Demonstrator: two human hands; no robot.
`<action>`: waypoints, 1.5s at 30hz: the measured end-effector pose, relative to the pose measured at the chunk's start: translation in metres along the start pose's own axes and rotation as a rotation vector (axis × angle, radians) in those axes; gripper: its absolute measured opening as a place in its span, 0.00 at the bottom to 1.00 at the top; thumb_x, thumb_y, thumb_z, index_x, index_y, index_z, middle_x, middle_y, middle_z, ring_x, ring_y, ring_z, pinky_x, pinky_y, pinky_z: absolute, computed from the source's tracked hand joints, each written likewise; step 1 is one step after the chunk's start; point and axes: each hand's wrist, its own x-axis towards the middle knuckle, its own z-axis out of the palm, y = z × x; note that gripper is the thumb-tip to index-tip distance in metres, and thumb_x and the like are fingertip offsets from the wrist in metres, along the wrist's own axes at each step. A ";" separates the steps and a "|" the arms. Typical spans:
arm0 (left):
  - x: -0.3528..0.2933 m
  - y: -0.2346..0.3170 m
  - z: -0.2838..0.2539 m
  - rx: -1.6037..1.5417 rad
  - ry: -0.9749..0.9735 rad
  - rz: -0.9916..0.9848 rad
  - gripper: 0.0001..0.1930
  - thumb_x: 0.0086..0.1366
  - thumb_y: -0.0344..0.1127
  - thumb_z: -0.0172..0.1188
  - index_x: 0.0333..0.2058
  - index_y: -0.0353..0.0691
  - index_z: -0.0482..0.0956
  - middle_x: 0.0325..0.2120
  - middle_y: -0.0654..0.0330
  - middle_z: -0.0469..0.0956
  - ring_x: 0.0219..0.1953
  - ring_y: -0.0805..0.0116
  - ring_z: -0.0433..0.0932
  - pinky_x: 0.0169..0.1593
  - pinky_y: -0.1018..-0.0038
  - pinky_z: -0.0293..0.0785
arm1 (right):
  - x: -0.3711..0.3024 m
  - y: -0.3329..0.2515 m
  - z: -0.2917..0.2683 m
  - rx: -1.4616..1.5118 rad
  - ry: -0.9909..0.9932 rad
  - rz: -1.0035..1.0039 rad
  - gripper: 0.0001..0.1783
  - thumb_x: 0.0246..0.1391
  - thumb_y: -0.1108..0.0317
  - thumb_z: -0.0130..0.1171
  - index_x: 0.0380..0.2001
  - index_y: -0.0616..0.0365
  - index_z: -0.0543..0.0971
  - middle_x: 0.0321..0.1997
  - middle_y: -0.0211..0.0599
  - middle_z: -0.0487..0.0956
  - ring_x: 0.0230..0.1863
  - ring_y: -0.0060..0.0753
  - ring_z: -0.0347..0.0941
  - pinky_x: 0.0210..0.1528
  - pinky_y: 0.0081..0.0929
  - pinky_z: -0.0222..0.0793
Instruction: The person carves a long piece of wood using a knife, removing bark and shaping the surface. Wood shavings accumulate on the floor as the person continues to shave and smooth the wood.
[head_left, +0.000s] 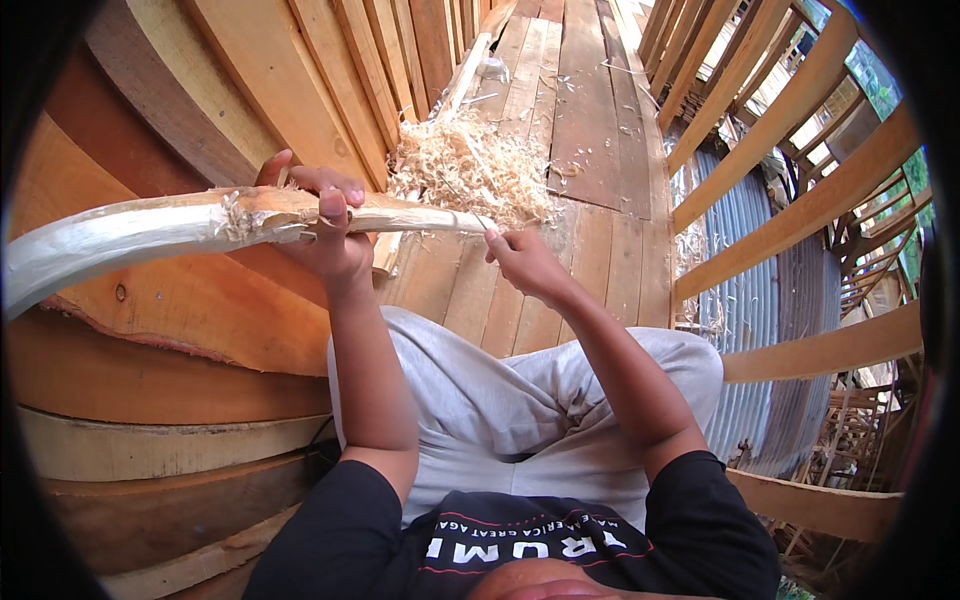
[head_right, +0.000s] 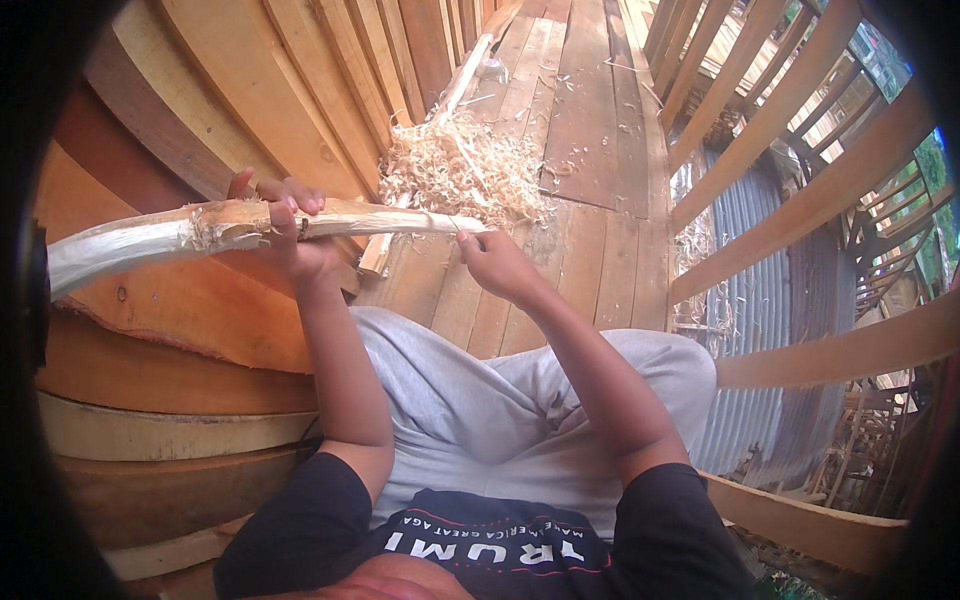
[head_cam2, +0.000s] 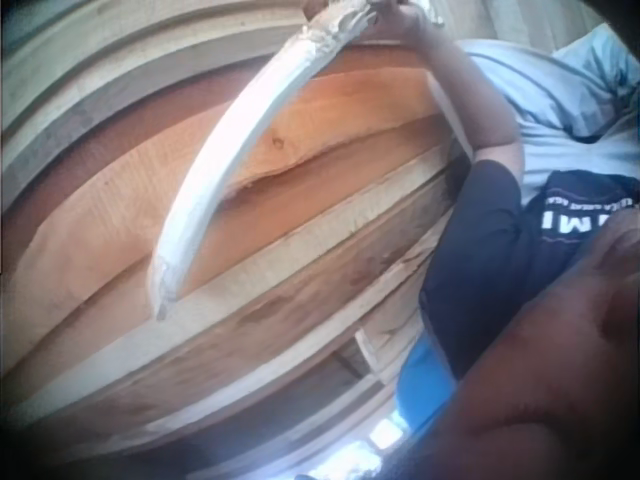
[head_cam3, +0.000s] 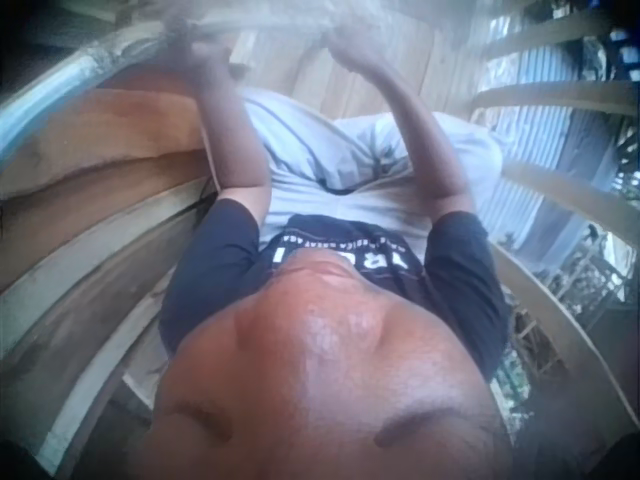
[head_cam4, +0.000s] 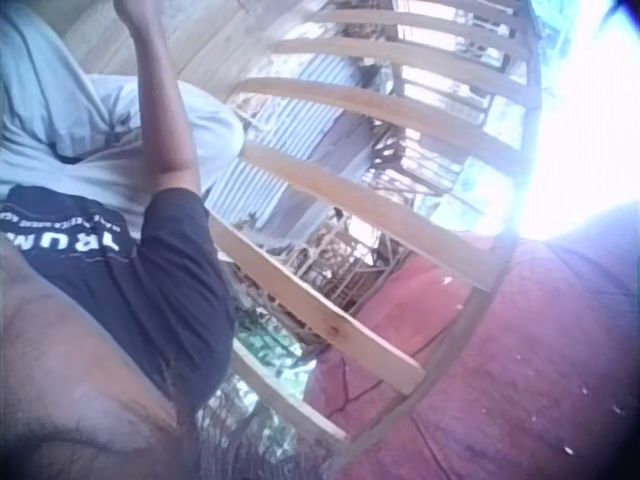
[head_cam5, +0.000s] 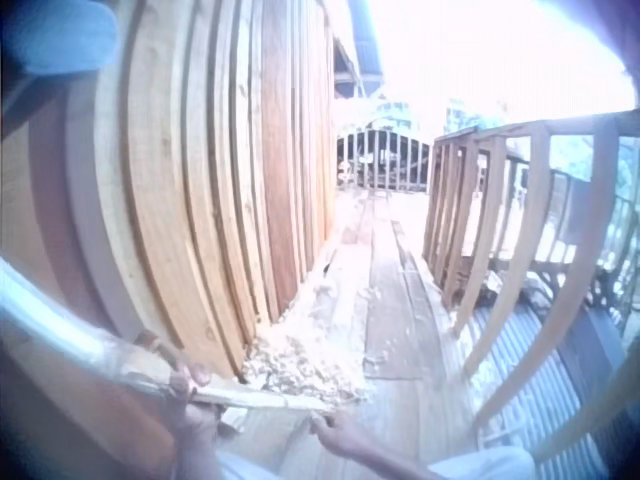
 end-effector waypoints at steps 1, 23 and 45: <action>0.000 0.001 0.000 -0.042 -0.036 -0.018 0.30 0.54 0.32 0.69 0.52 0.37 0.63 0.20 0.67 0.68 0.21 0.76 0.69 0.28 0.76 0.70 | -0.003 0.001 0.003 0.007 0.005 0.008 0.30 0.65 0.45 0.44 0.32 0.64 0.78 0.17 0.27 0.66 0.16 0.19 0.60 0.18 0.25 0.57; -0.006 -0.012 0.002 -0.083 -0.193 -0.148 0.12 0.49 0.29 0.56 0.32 0.44 0.65 0.19 0.64 0.62 0.21 0.72 0.63 0.31 0.75 0.63 | 0.006 -0.032 0.046 -0.101 0.230 -0.355 0.27 0.64 0.53 0.44 0.20 0.64 0.74 0.20 0.57 0.75 0.26 0.64 0.72 0.31 0.53 0.66; 0.010 0.028 -0.023 0.146 0.123 -0.066 0.21 0.52 0.23 0.58 0.46 0.45 0.69 0.26 0.67 0.69 0.27 0.73 0.68 0.37 0.68 0.72 | -0.007 -0.020 0.024 -0.149 0.142 -0.232 0.28 0.63 0.50 0.44 0.24 0.64 0.78 0.23 0.58 0.77 0.31 0.61 0.74 0.36 0.51 0.68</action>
